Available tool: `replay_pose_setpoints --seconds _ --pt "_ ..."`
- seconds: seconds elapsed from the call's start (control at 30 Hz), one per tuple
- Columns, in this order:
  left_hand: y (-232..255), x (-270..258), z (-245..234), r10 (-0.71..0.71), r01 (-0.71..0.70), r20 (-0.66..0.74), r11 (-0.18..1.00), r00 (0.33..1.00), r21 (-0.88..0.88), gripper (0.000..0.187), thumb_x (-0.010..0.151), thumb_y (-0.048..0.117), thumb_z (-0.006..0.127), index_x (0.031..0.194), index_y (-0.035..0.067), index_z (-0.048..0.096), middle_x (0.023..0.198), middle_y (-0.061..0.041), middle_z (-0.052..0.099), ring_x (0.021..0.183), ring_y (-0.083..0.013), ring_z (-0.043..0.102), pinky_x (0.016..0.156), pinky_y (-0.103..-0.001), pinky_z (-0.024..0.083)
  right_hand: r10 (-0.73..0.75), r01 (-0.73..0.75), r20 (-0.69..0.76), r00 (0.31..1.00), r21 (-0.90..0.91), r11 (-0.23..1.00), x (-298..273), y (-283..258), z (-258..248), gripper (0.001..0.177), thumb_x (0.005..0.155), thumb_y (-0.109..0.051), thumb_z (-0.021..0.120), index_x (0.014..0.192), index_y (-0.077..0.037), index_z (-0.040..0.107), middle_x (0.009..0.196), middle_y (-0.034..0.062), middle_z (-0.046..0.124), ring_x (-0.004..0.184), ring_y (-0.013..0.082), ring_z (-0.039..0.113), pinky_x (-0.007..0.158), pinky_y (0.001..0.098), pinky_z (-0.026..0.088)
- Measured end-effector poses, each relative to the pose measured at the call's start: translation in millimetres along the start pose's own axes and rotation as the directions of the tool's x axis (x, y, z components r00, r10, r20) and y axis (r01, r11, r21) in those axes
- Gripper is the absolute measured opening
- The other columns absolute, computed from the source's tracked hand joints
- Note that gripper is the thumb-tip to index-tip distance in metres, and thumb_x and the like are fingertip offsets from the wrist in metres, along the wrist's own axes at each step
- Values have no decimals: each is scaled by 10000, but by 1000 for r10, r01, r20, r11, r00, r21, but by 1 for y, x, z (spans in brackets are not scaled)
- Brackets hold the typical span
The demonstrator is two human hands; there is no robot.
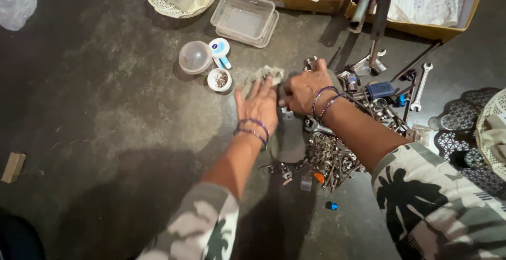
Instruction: The person sits on the floor and cleans various metal hardware items, including wrenches and a fan blade, using a cloth. They wipe each item individually and place them into a cardboard box or a plastic container.
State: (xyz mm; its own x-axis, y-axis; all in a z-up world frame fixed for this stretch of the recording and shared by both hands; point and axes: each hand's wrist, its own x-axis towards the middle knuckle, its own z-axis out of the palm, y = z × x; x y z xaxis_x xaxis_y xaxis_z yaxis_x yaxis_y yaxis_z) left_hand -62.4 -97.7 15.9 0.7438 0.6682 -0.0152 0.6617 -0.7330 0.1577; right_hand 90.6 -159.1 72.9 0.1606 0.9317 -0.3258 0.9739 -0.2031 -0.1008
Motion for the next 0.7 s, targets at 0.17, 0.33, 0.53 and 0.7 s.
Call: replay_pose_setpoints --seconds 0.17,0.33,0.53,0.7 --pt "3 25 -3 -151 155 73 986 986 -60 619 904 278 530 1497 113 477 1612 -91 396 1514 -270 320 1162 -610 122 1 -2 -46 999 -12 1000 2 0 6 348 863 -563 688 929 -243 811 918 100 775 928 280 726 1052 484 264" --pt "10 -11 -1 47 -46 18 998 999 -38 630 833 74 478 1462 82 514 1574 -96 455 1476 -212 379 1159 -615 157 2 -8 -125 992 -45 999 11 5 18 246 838 -449 707 969 -261 798 899 109 783 869 279 740 997 481 289" --pt "-11 24 -8 -74 79 -71 994 995 70 541 846 65 468 1379 60 555 1525 -96 477 1428 -259 363 1118 -656 144 25 -23 -84 996 34 999 6 1 12 386 831 -606 703 924 -247 811 897 91 780 911 253 724 1017 499 266" --pt "2 -2 13 14 -14 5 999 1000 -29 437 952 83 454 1364 83 598 1600 -87 456 1517 -229 338 1220 -582 148 45 -45 -84 995 -5 999 10 2 15 265 878 -493 683 933 -266 809 892 92 779 885 259 736 1009 488 272"
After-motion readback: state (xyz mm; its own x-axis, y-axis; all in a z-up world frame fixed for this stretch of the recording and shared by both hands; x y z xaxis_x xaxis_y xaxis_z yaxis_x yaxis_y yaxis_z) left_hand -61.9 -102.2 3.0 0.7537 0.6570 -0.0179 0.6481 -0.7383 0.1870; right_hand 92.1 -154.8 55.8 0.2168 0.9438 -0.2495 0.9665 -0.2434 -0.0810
